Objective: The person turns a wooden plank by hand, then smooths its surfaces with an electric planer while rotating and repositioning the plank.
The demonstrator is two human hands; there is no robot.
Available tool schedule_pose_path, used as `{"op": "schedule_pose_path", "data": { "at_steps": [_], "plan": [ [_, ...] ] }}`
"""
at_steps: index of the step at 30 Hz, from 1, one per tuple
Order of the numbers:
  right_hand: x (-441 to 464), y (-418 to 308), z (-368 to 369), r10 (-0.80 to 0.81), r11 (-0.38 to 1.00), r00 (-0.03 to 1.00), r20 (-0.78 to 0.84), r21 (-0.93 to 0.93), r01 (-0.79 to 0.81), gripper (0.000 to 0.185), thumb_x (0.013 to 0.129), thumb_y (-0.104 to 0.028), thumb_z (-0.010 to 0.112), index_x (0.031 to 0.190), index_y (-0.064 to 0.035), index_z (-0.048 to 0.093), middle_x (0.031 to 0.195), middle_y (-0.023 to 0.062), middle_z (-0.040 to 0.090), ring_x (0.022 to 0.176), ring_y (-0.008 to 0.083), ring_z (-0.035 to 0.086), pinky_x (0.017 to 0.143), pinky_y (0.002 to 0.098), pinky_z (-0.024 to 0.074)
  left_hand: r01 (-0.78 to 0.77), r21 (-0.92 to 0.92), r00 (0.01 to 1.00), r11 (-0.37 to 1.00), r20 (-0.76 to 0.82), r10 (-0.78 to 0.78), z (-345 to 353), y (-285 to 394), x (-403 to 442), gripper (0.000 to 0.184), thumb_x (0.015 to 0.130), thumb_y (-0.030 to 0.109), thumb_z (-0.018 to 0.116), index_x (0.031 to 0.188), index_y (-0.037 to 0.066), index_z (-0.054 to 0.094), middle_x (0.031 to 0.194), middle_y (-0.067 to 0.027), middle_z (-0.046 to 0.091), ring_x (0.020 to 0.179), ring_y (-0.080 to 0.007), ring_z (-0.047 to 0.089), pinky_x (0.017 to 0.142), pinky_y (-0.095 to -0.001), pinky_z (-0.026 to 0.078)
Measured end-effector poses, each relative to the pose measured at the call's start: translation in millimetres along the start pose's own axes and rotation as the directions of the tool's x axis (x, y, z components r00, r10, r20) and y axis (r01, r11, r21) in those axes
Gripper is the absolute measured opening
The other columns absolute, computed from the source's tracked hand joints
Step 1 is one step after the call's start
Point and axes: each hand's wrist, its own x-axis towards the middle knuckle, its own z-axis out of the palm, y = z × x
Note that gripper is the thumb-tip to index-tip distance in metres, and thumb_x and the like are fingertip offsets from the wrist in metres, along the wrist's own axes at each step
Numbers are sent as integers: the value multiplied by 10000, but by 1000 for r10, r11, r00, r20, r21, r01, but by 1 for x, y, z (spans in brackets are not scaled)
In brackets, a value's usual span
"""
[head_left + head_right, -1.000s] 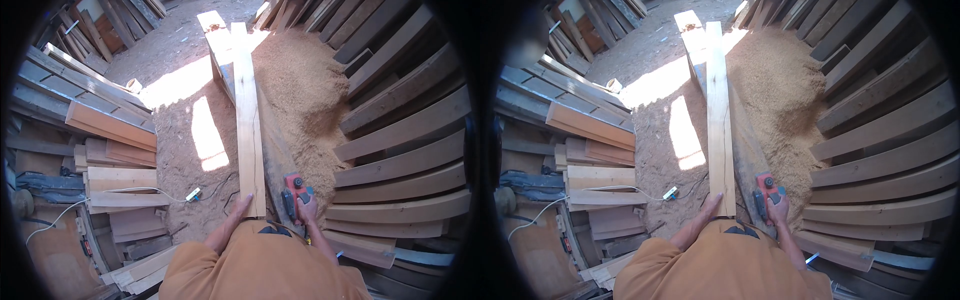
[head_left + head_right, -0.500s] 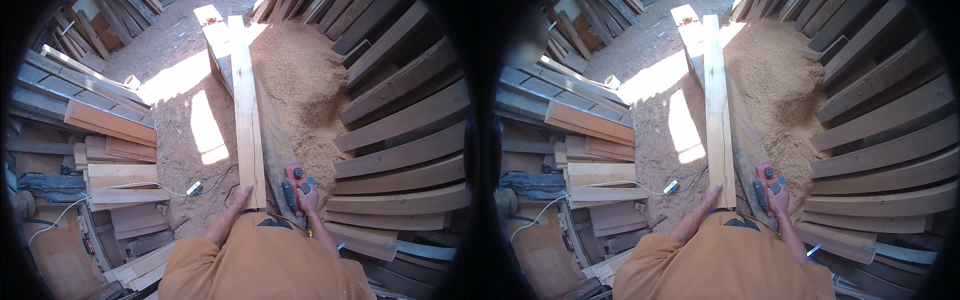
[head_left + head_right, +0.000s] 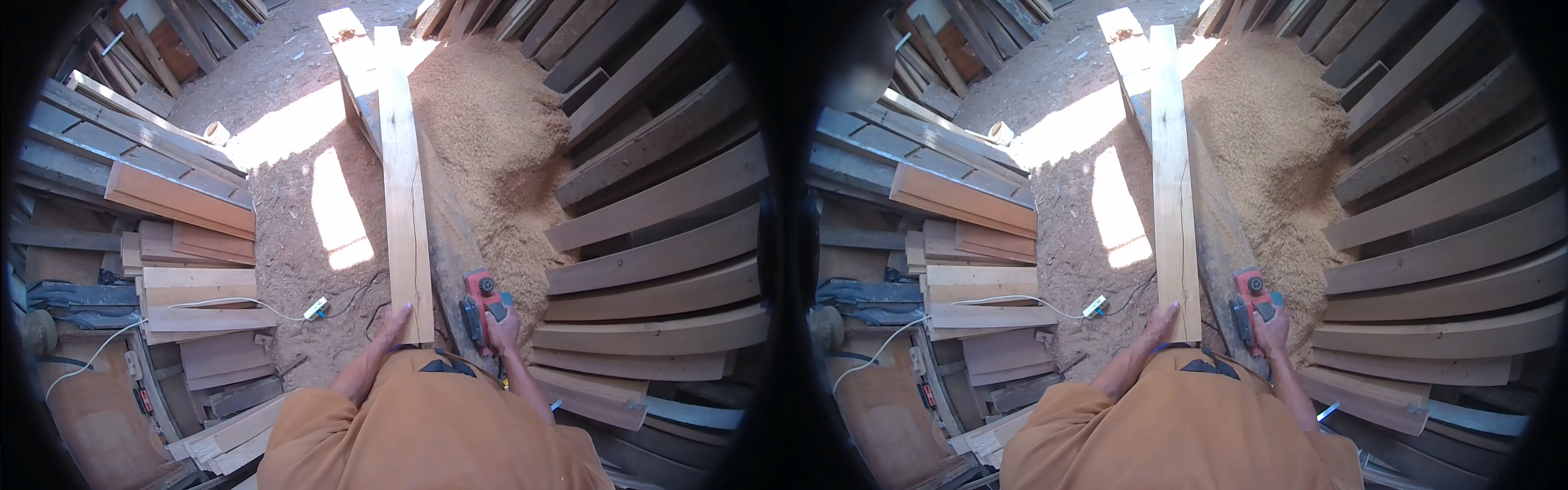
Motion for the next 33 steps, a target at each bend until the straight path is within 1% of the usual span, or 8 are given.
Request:
{"op": "schedule_pose_path", "data": {
  "at_steps": [5, 8, 11, 17, 20, 23, 26, 33],
  "plan": [
    [-1, -6, -4, 17, 1000, 1000, 11, 0, -17, 460, 832, -234, 804, 1177, 48, 686, 1058, 230, 724, 1003, 348, 718, 927, 443, 545, -20, -18, 999, 1000, 38, 20, -2, 20, -12, 675, 981, 534, 678, 1350, -30, 645, 1190, -199, 745, 1050, -279, 729, 929, -406, 562],
    [-1, -9, -5, 33, 999, 999, 14, -14, -33, 472, 835, -240, 803, 1187, 48, 680, 1061, 228, 722, 1007, 347, 718, 933, 441, 544, -47, -46, 998, 998, 41, 49, -1, 19, -12, 676, 984, 532, 675, 1358, -30, 639, 1192, -194, 745, 1045, -278, 730, 924, -401, 564],
    [-1, -10, -5, 56, 998, 998, 23, 4, -56, 482, 838, -245, 803, 1197, 49, 672, 1078, 221, 719, 1015, 345, 717, 941, 440, 543, -32, 14, 999, 999, 25, 32, -2, 31, -19, 685, 976, 541, 680, 1358, -26, 637, 1191, -196, 745, 1043, -284, 731, 924, -404, 565],
    [0, 2, 1, 37, 999, 999, 29, 37, -38, 490, 847, -242, 800, 1222, 39, 658, 1126, 218, 707, 1048, 340, 708, 961, 432, 537, 9, 0, 1000, 1000, 26, -9, -2, 9, -5, 704, 952, 564, 695, 1341, -22, 650, 1177, -200, 748, 1031, -290, 739, 910, -414, 573],
    [-2, -6, -4, 37, 999, 999, 29, 38, -38, 485, 846, -237, 800, 1222, 36, 660, 1127, 220, 704, 1049, 338, 706, 966, 434, 535, -18, 13, 1000, 1000, 4, 18, -2, 13, -8, 689, 958, 557, 687, 1329, -22, 662, 1157, -199, 755, 1015, -291, 743, 900, -415, 576],
    [-1, -3, -2, 47, 999, 998, 36, 20, -48, 485, 844, -244, 803, 1214, 38, 664, 1122, 220, 704, 1046, 335, 706, 964, 435, 537, -86, -51, 996, 995, 29, 88, -1, 18, -12, 684, 959, 553, 687, 1319, -29, 670, 1142, -199, 759, 1006, -288, 744, 896, -415, 575],
    [-2, -11, -5, 51, 999, 998, 35, 9, -51, 479, 843, -254, 805, 1200, 35, 671, 1105, 221, 711, 1040, 339, 710, 955, 439, 540, -50, -49, 998, 998, 36, 52, -1, 5, -4, 671, 962, 538, 693, 1313, -33, 674, 1144, -198, 758, 1001, -279, 741, 891, -413, 574],
    [-1, -5, -1, 34, 999, 999, 8, -14, -34, 450, 837, -250, 801, 1171, 30, 687, 1071, 225, 727, 1005, 356, 724, 926, 441, 551, -69, -100, 996, 993, 48, 74, 0, 19, -14, 670, 967, 525, 694, 1334, -35, 655, 1149, -181, 754, 991, -257, 729, 892, -406, 572]
  ]
}}
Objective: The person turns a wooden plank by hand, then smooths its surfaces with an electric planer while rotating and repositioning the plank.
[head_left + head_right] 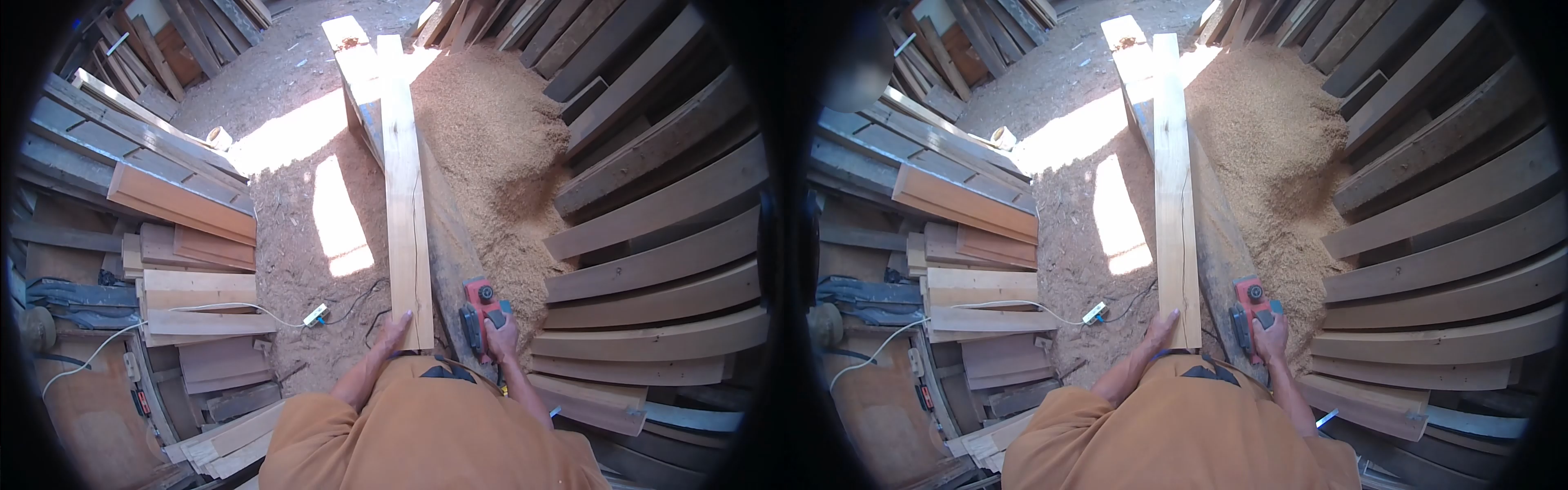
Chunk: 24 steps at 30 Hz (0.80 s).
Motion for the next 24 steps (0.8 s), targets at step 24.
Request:
{"op": "schedule_pose_path", "data": {
  "at_steps": [24],
  "plan": [
    [-25, -83, 87, 84, 994, 730, 679, -6, -110, 872, 875, -413, 793, 1471, 126, 453, 1438, 297, 593, 1324, 356, 610, 1129, 433, 475, -155, 105, 986, 982, -48, 161, -6, -44, 29, 598, 1061, 481, 529, 1351, -33, 626, 1243, -253, 711, 1169, -374, 682, 1029, -456, 512]
  ]
}}
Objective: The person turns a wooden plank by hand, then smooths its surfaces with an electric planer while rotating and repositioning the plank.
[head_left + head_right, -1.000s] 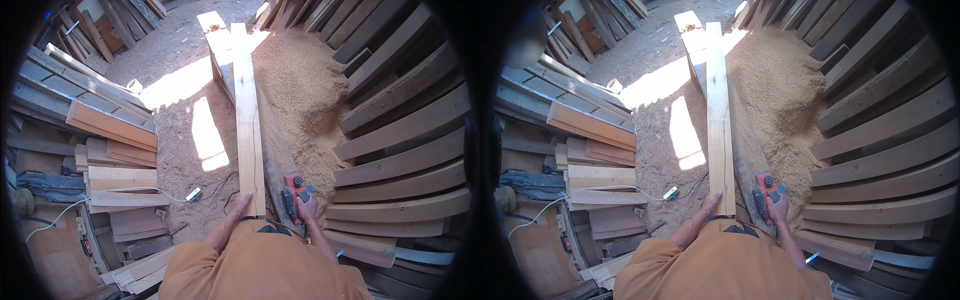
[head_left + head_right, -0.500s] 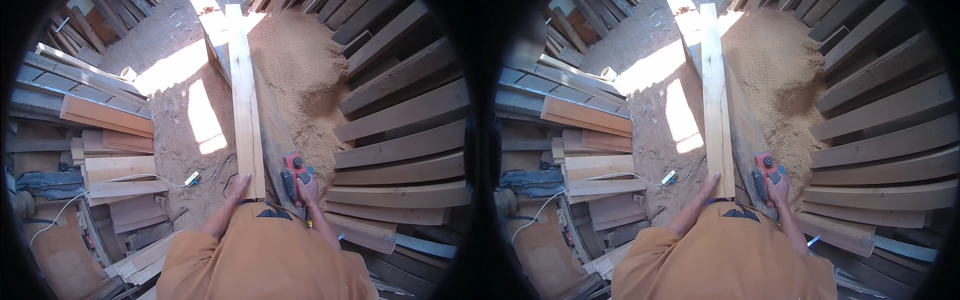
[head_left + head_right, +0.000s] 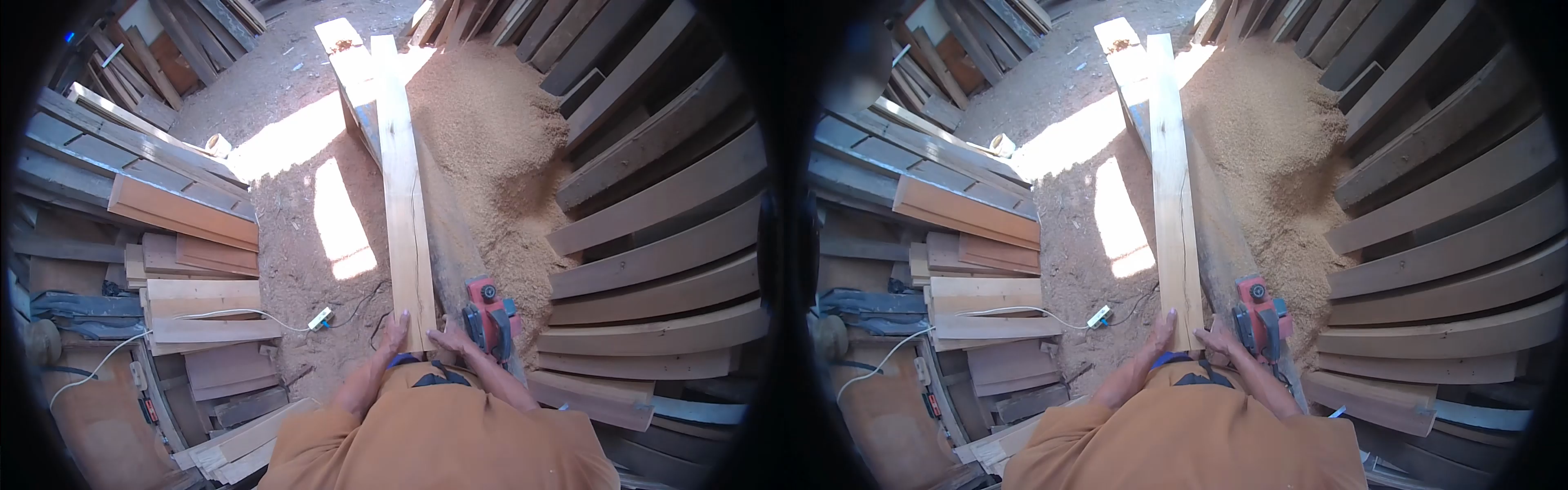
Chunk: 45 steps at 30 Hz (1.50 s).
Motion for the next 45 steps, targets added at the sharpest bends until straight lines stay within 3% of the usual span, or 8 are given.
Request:
{"op": "schedule_pose_path", "data": {
  "at_steps": [7, 13, 16, 22, 25, 28, 35, 45],
  "plan": [
    [24, 2, 21, -26, 833, 944, 330, 529, -163, 728, 860, -402, 827, 1349, 104, 642, 1243, 215, 732, 1135, 278, 713, 980, 391, 566, 59, 2, 998, 998, -10, -59, -4, 31, -18, 653, 1072, 526, 492, 1403, -26, 604, 1277, -281, 697, 1201, -401, 675, 1042, -477, 505],
    [-19, -50, -18, 23, 963, 970, 242, 254, -87, 747, 849, -420, 823, 1327, 128, 650, 1223, 240, 737, 1095, 302, 737, 967, 389, 576, 312, 63, 948, 948, 51, -316, -5, 46, -22, 743, 1089, 599, 402, 1397, -41, 620, 1278, -271, 704, 1195, -366, 683, 1024, -466, 515],
    [-14, -35, -24, 13, 997, 974, 225, 66, -29, 786, 824, -443, 828, 1290, 163, 646, 1182, 276, 741, 1076, 326, 748, 964, 418, 580, 367, -216, 924, 905, 199, -327, 1, 22, -14, 771, 1088, 629, 385, 1399, -33, 631, 1290, -257, 708, 1190, -340, 687, 1011, -454, 524],
    [-20, -33, -7, 49, 966, 995, -85, -247, -69, 782, 774, -489, 836, 1169, 167, 673, 1080, 318, 745, 1032, 402, 755, 934, 467, 588, 435, -203, 899, 877, 53, -434, 21, 19, -7, 789, 1092, 645, 344, 1391, -18, 650, 1283, -231, 713, 1167, -326, 693, 1008, -445, 533],
    [-43, -71, -18, 86, 948, 996, 5, -309, -81, 842, 753, -521, 846, 1184, 173, 640, 1123, 321, 727, 1095, 413, 733, 961, 478, 572, 556, -227, 831, 800, 159, -533, 19, -29, 18, 726, 1115, 616, 285, 1462, 45, 569, 1376, -186, 658, 1183, -356, 677, 1010, -539, 563],
    [-64, -93, -19, -68, 946, 998, -16, -319, 59, 830, 805, -498, 818, 1228, 179, 591, 1179, 343, 697, 1139, 438, 702, 989, 495, 551, 445, -634, 885, 633, 206, -417, 30, 26, -8, 698, 1117, 592, 262, 1469, 72, 565, 1361, -167, 672, 1220, -339, 669, 1017, -520, 567],
    [-53, -88, -17, -305, 935, 945, 117, -154, 320, 576, 917, -391, 722, 1198, 99, 605, 1171, 331, 689, 1122, 463, 687, 982, 518, 532, 438, -801, 893, 408, 440, -94, 1, 46, -21, 616, 1092, 542, 359, 1443, 88, 583, 1268, -137, 706, 1150, -308, 702, 985, -492, 595],
    [-51, -99, -22, -340, 920, 921, 191, -138, 368, 488, 916, -416, 724, 1061, 41, 635, 1035, 284, 690, 1024, 458, 684, 898, 536, 526, 480, -779, 876, 404, 447, -179, 8, 57, -37, 614, 1090, 540, 372, 1440, 81, 582, 1262, -141, 706, 1138, -309, 704, 976, -493, 598]
  ]
}}
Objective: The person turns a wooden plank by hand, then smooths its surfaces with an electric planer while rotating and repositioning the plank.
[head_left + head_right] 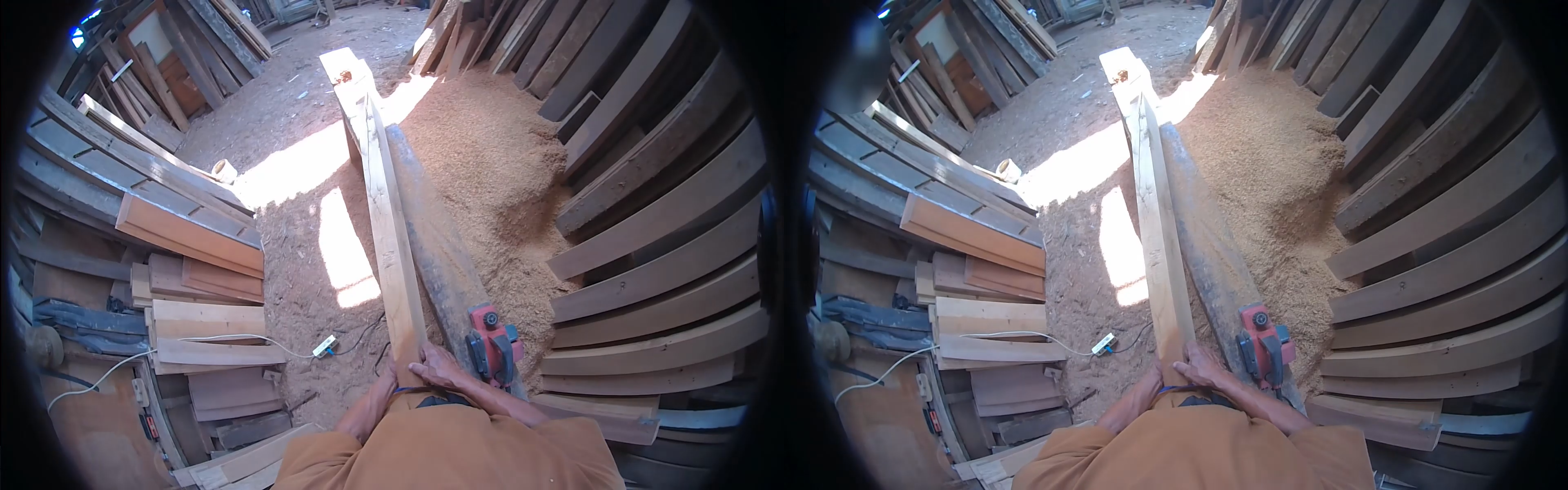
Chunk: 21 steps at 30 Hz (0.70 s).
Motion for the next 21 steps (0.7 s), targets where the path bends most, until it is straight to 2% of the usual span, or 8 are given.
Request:
{"op": "schedule_pose_path", "data": {
  "at_steps": [1, 4, 7, 11, 15, 21],
  "plan": [
    [-1, -2, -1, -2, 1000, 1000, 2, 9, 2, 489, 916, -419, 723, 1057, 41, 639, 1031, 280, 692, 1024, 460, 684, 899, 536, 527, -3, 0, 1000, 1000, -3, 3, 1, 0, 0, 613, 1090, 540, 374, 1439, 81, 582, 1261, -141, 706, 1136, -309, 704, 975, -493, 599],
    [-3, -11, -8, -97, 995, 995, -29, 11, 97, 450, 916, -383, 734, 1032, 38, 625, 890, 218, 676, 855, 381, 685, 782, 484, 535, -3, -2, 1000, 1000, -4, 3, 2, -2, -1, 613, 1089, 539, 377, 1438, 79, 582, 1259, -143, 706, 1132, -309, 705, 972, -494, 600],
    [-6, -21, -18, -100, 987, 994, 33, 129, 95, 426, 929, -372, 730, 1050, 25, 635, 874, 206, 692, 840, 362, 705, 779, 471, 549, -8, 2, 1000, 1000, -9, 8, 3, -2, -3, 612, 1088, 538, 381, 1437, 76, 582, 1258, -144, 706, 1129, -310, 705, 969, -494, 601],
    [-1, -11, -11, -160, 975, 987, -30, 149, 163, 378, 952, -345, 726, 1039, 12, 632, 884, 185, 717, 853, 305, 738, 781, 417, 575, -15, 3, 1000, 1000, -11, 15, 4, -1, -7, 612, 1088, 537, 387, 1435, 74, 582, 1255, -145, 706, 1124, -310, 706, 965, -494, 602],
    [-4, -18, -16, -122, 977, 992, 17, 181, 117, 359, 963, -309, 714, 1063, 20, 611, 900, 177, 725, 864, 304, 731, 791, 433, 568, -13, 1, 1000, 1000, -16, 13, 6, -2, -11, 611, 1087, 536, 392, 1434, 71, 582, 1253, -147, 706, 1118, -310, 707, 961, -495, 603],
    [-9, -18, -18, -119, 970, 993, -21, 213, 121, 333, 959, -278, 705, 1082, 17, 614, 868, 166, 715, 840, 292, 729, 784, 430, 569, -17, 3, 1000, 1000, -17, 17, 12, -5, -10, 610, 1085, 535, 400, 1432, 67, 582, 1249, -149, 706, 1111, -311, 708, 955, -495, 605]
  ]
}}
